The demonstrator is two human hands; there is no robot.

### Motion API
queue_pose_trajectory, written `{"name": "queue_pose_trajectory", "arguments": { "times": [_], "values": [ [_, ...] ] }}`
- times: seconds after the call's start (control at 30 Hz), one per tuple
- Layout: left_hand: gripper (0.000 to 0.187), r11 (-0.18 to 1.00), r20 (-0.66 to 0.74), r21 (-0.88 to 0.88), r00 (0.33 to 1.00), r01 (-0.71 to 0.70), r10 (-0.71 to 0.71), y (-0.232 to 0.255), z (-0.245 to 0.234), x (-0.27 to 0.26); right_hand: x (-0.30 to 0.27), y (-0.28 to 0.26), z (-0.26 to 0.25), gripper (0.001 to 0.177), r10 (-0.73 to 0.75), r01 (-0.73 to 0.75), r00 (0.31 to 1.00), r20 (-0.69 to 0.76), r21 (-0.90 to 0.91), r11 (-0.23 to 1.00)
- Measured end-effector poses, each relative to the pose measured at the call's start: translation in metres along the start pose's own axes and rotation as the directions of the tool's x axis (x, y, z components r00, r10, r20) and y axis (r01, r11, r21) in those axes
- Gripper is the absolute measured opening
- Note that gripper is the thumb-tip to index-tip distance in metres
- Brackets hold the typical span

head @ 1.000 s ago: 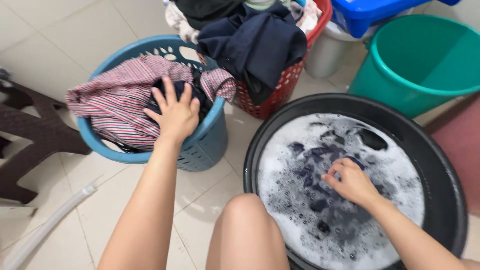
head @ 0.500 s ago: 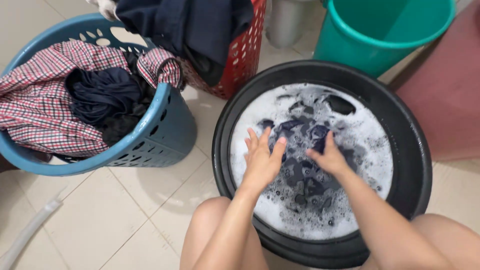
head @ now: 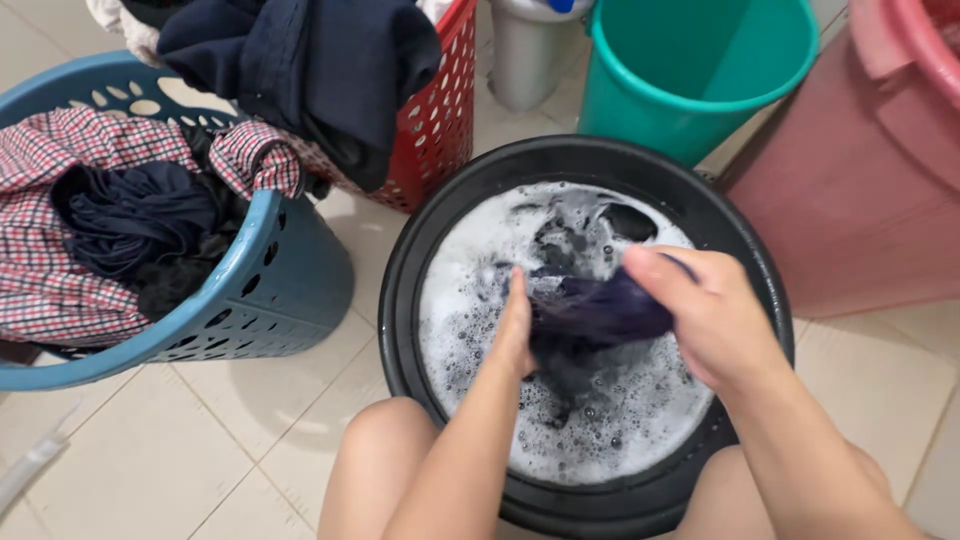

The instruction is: The person washes clothes by hand, soaking, scrubbing, and wringing out garments in a basin of soapy water before placing them into a laundry basket.

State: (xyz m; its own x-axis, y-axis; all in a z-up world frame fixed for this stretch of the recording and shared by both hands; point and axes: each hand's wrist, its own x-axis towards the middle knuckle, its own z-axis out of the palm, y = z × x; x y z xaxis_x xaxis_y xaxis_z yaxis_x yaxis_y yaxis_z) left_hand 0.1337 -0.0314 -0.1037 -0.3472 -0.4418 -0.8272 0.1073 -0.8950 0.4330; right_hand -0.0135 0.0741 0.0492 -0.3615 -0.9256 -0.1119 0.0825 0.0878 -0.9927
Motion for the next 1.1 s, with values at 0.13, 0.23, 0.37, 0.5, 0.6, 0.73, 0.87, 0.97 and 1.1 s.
{"name": "queue_pose_trajectory", "arguments": {
  "times": [0.13,0.23,0.37,0.5,0.6,0.73,0.87,0.97,1.1],
  "values": [
    [0.083,0.938,0.279,-0.339,0.96,0.068,0.032,-0.025,0.036,0.025,-0.026,-0.01,0.016,0.045,-0.311,0.288,0.939,-0.145,-0.159,0.944],
    [0.054,0.95,0.03,-0.261,0.983,-0.169,0.183,-0.05,0.05,0.059,-0.034,0.044,0.063,0.029,-0.638,0.486,0.756,-0.15,-0.524,0.699],
    [0.051,0.96,0.062,-0.082,0.96,-0.268,0.274,-0.054,0.051,0.032,-0.005,0.101,0.056,0.024,-0.41,0.134,0.761,-0.503,-0.496,0.858],
    [0.055,0.822,0.276,0.302,0.87,-0.482,0.408,-0.015,0.06,-0.049,0.054,0.124,-0.018,0.033,-0.354,-0.049,0.764,-0.54,-0.595,0.803],
    [0.061,0.8,0.349,0.431,0.895,-0.417,0.279,0.027,0.045,-0.086,0.07,0.136,-0.072,0.033,-0.445,-0.247,0.718,-0.535,-0.794,0.556],
    [0.079,0.772,0.126,0.611,0.984,-0.175,0.124,0.053,0.009,-0.068,0.087,0.182,-0.122,0.08,-0.221,-0.306,0.899,-0.379,-0.903,0.303],
    [0.08,0.758,0.053,0.59,0.95,-0.279,0.308,0.033,-0.032,-0.021,0.097,0.273,-0.067,0.098,-0.233,0.105,0.972,-0.006,-0.882,0.459],
    [0.078,0.854,-0.102,0.51,0.978,-0.105,0.181,0.025,-0.053,-0.004,0.057,0.286,0.007,0.073,0.436,-0.395,0.864,-0.254,-0.878,0.271],
    [0.076,0.952,-0.225,0.306,0.97,-0.025,0.098,0.015,-0.059,0.025,0.051,0.225,0.053,0.055,0.149,-0.375,0.911,-0.385,-0.621,0.689]
  ]
}}
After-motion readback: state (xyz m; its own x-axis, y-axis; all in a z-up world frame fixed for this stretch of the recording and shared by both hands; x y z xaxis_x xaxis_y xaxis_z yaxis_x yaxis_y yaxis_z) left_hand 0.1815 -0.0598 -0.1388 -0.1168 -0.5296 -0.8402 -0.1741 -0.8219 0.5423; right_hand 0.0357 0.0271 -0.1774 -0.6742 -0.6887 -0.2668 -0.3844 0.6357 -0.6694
